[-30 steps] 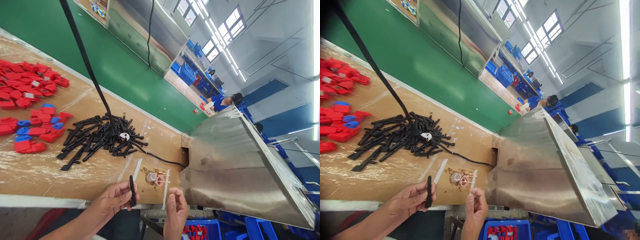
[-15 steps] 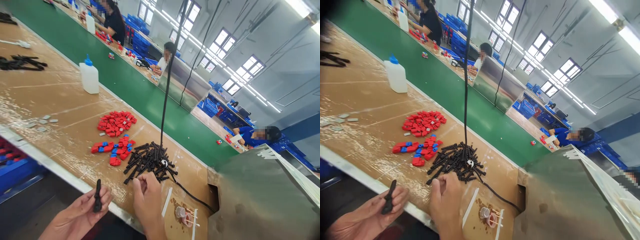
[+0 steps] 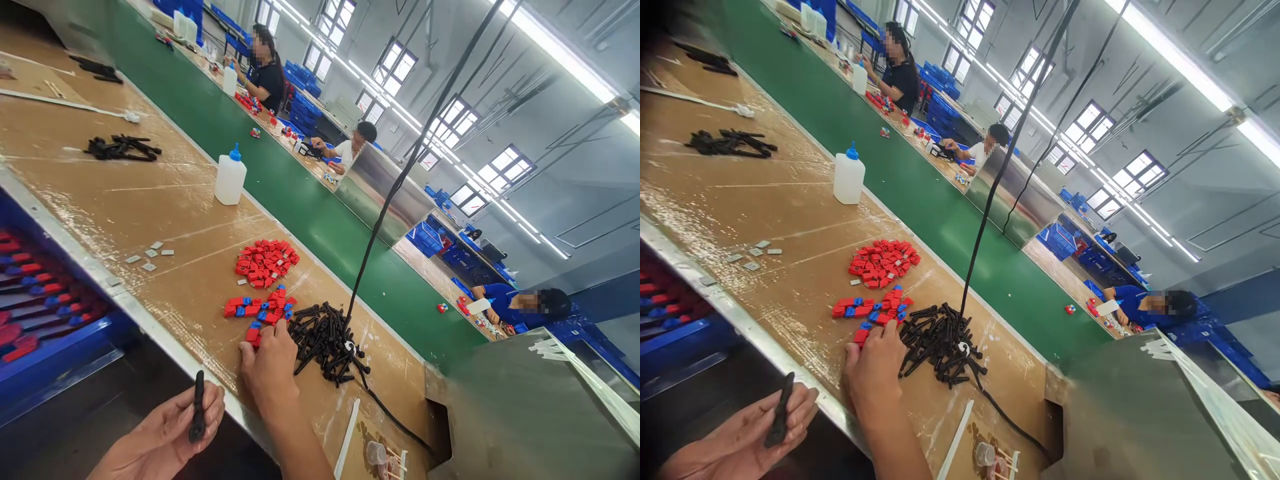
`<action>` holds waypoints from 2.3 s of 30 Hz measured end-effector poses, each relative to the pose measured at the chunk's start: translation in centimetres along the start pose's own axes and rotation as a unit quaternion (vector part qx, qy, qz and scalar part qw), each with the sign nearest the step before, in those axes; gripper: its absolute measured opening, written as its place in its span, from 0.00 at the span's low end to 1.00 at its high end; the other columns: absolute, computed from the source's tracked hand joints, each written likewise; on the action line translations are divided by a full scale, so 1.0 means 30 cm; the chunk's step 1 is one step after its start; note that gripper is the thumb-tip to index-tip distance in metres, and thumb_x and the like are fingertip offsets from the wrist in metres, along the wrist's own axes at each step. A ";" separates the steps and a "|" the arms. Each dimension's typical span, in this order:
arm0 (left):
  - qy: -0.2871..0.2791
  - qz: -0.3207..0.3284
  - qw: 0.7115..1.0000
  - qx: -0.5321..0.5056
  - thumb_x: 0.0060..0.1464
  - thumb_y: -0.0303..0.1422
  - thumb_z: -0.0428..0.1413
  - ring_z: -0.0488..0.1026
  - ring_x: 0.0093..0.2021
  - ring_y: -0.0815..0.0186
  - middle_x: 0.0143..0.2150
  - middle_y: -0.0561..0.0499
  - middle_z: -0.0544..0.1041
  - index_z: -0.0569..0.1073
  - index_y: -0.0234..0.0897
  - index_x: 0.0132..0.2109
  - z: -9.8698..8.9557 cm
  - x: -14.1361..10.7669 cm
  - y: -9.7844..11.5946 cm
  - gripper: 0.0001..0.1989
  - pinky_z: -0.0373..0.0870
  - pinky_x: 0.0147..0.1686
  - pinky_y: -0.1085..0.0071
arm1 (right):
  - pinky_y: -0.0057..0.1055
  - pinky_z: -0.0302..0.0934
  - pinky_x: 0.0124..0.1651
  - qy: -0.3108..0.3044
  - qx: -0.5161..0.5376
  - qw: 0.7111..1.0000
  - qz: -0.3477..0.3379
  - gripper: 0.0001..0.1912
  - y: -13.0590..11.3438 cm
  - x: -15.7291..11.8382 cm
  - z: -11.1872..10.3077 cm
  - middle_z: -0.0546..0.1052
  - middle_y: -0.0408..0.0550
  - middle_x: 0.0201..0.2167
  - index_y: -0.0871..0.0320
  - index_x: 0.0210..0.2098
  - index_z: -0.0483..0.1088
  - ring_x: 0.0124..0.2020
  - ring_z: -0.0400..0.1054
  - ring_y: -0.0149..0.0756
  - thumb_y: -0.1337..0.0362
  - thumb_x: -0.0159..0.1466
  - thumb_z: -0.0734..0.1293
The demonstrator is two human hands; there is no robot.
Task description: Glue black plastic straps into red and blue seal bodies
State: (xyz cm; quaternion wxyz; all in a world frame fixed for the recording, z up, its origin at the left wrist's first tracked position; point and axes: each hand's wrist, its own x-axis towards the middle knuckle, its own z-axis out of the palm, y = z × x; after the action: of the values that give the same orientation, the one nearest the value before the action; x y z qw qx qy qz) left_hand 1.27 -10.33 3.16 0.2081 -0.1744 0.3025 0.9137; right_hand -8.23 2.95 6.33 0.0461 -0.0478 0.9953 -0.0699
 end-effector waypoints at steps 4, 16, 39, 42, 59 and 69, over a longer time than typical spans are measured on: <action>-0.014 0.003 0.999 -0.030 0.33 0.48 0.81 0.63 0.35 0.59 0.30 0.49 0.71 0.84 0.43 0.27 0.007 0.005 0.013 0.21 0.73 0.31 0.70 | 0.47 0.75 0.44 -0.014 -0.005 1.000 0.019 0.16 -0.003 0.016 0.017 0.81 0.68 0.48 0.65 0.47 0.81 0.42 0.82 0.57 0.62 0.63 0.72; -0.019 0.019 0.999 -0.039 0.38 0.46 0.80 0.65 0.36 0.59 0.33 0.49 0.74 0.84 0.41 0.31 -0.034 0.029 0.001 0.19 0.75 0.33 0.70 | 0.50 0.75 0.48 0.002 0.033 0.998 0.061 0.27 -0.047 0.018 0.014 0.78 0.65 0.54 0.61 0.52 0.72 0.47 0.82 0.59 0.52 0.62 0.80; 0.066 0.057 0.995 -0.056 0.22 0.37 0.85 0.73 0.32 0.60 0.30 0.47 0.78 0.85 0.33 0.30 0.012 0.044 0.089 0.25 0.82 0.25 0.72 | 0.51 0.74 0.52 -0.024 0.061 0.994 0.085 0.15 0.010 -0.056 -0.043 0.81 0.68 0.52 0.68 0.55 0.77 0.50 0.81 0.58 0.69 0.75 0.63; 0.085 0.059 0.990 -0.091 0.22 0.25 0.82 0.77 0.31 0.61 0.30 0.45 0.81 0.85 0.30 0.31 0.043 0.081 0.118 0.22 0.82 0.25 0.74 | 0.55 0.74 0.54 -0.031 0.057 0.992 0.108 0.18 -0.013 -0.038 -0.029 0.81 0.72 0.53 0.71 0.53 0.79 0.53 0.80 0.63 0.62 0.76 0.65; 0.063 0.101 0.993 -0.018 0.21 0.43 0.85 0.73 0.32 0.63 0.29 0.49 0.81 0.87 0.38 0.30 0.076 0.059 0.139 0.27 0.79 0.27 0.76 | 0.48 0.68 0.58 0.026 0.243 0.962 0.123 0.15 0.004 -0.040 0.016 0.84 0.57 0.43 0.59 0.43 0.78 0.49 0.78 0.53 0.70 0.56 0.77; 0.017 0.082 0.993 0.079 0.30 0.53 0.82 0.68 0.29 0.66 0.29 0.50 0.79 0.87 0.38 0.32 0.175 -0.007 0.056 0.27 0.68 0.24 0.77 | 0.25 0.54 0.19 -0.026 0.638 0.754 0.155 0.44 0.167 -0.289 -0.047 0.76 0.46 0.22 0.63 0.38 0.85 0.16 0.57 0.24 0.27 0.46 0.76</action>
State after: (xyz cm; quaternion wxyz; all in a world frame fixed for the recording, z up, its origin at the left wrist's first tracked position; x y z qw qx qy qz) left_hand -0.37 -8.34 8.03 0.1409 -0.1477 0.3906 0.8977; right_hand -0.22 8.95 7.74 0.1018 0.1453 0.7121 -0.6793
